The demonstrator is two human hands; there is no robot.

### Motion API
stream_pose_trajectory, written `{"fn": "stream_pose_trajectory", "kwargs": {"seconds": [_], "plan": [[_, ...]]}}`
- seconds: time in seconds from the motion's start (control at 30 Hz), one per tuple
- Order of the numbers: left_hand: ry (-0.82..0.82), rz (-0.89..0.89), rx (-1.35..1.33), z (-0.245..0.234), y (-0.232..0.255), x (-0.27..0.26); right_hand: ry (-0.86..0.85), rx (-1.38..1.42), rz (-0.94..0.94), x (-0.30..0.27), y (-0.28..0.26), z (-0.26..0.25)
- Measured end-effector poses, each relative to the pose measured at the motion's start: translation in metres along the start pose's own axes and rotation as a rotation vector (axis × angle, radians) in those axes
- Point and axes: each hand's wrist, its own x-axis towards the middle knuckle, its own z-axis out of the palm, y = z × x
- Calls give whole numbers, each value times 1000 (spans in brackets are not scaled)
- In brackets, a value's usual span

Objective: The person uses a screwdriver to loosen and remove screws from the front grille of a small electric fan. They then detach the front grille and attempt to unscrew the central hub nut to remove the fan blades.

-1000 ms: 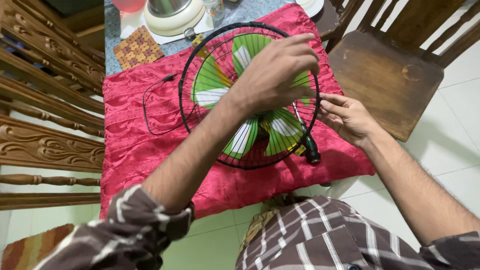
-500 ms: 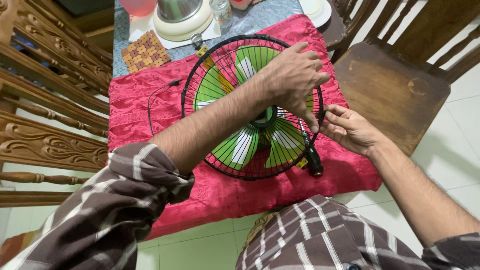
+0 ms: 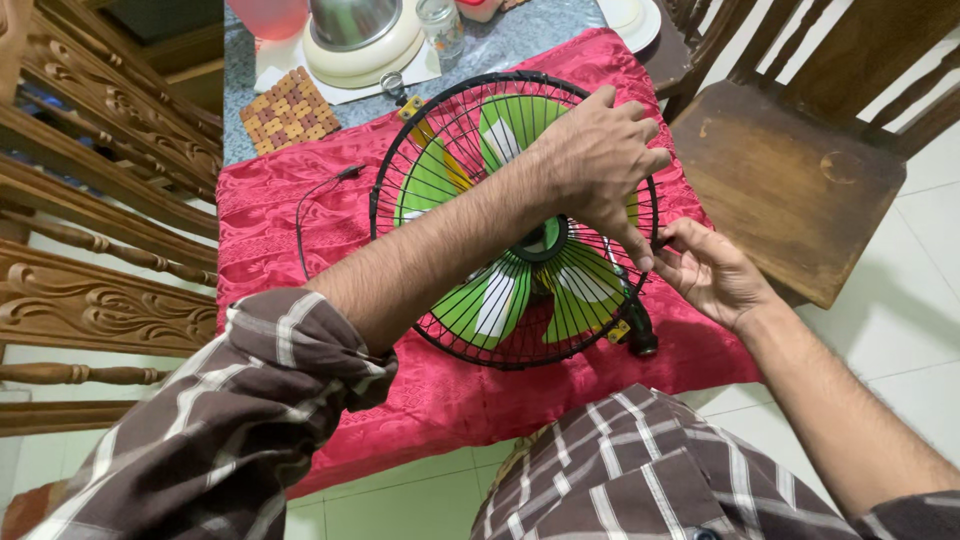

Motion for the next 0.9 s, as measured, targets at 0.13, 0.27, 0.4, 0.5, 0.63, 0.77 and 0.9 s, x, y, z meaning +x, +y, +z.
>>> {"fn": "stream_pose_trajectory", "kwargs": {"seconds": [0.13,0.27,0.4,0.5,0.63,0.77,0.9], "plan": [[33,7,-15,0,1,-2,61,4,-25,-4,7,-2],[74,4,-13,-2,2,-2,77,4,-61,-9,13,-1],[68,-27,-57,-5,6,-1,166,-12,-62,-22,15,8],[78,-26,-63,-9,9,-1,194,-78,-73,-28,12,18],[43,-46,-79,-14,7,-5,211,-176,-112,-31,7,32],[92,-27,-94,-18,6,-10,205,-281,-140,-33,4,43],[84,-30,-92,-20,9,-14,203,-358,-156,-36,8,52]]}}
